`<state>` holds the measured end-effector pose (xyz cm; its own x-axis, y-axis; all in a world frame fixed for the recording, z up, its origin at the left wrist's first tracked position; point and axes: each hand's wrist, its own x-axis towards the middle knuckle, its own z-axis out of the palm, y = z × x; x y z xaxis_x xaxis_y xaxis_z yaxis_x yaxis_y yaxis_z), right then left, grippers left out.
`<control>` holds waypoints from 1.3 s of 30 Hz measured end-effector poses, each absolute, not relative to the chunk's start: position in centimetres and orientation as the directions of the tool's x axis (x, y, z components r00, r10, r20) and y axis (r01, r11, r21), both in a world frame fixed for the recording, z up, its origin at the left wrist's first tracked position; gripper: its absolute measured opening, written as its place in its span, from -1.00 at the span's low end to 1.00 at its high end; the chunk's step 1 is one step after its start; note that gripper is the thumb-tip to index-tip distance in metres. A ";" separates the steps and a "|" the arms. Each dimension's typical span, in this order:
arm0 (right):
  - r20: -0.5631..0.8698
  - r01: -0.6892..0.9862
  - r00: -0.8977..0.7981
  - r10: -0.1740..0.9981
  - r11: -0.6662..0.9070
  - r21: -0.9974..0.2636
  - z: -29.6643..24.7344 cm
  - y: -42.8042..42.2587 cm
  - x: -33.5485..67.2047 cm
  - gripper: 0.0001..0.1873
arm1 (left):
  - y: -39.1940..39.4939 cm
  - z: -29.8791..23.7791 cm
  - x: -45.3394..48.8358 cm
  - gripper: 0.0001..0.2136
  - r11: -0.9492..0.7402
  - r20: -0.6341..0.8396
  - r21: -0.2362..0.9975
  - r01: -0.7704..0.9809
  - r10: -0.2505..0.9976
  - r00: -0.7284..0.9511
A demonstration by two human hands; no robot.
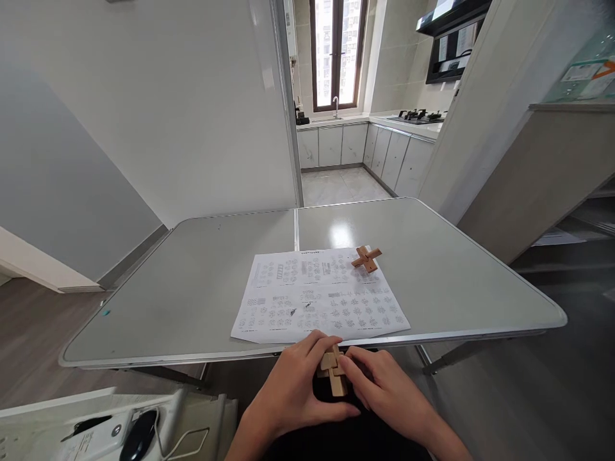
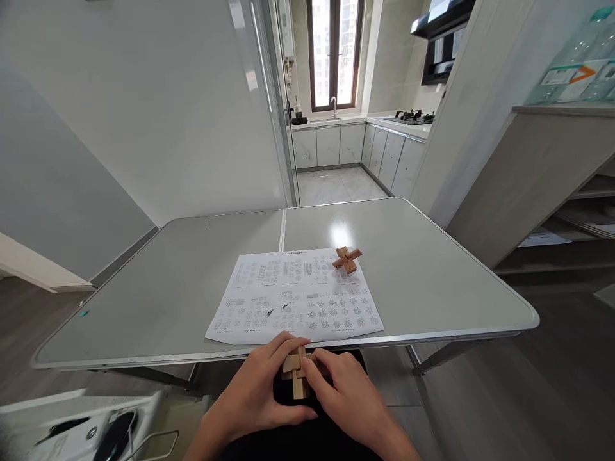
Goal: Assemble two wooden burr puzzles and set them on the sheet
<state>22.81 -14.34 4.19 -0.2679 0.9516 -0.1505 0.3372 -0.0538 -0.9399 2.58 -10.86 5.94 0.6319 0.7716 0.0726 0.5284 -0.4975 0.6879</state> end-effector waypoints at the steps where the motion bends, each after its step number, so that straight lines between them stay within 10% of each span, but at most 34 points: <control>1: -0.154 0.333 -0.264 0.952 -0.060 -0.941 4.2 -14.3 22.8 -0.50 | -10.9 5.9 2.5 -0.27 -0.481 0.058 0.698 0.531 0.777 0.627; 18: -0.099 0.062 -0.306 0.947 -0.084 -0.995 4.0 -14.5 23.1 -0.49 | -11.5 6.0 2.0 -0.39 -0.228 -0.054 0.876 0.424 0.828 0.558; 39: -0.114 -0.009 -0.505 0.855 -0.137 -0.991 3.9 -15.1 23.5 -0.58 | -11.2 5.4 1.3 -0.32 -0.318 0.128 0.911 0.261 0.822 0.554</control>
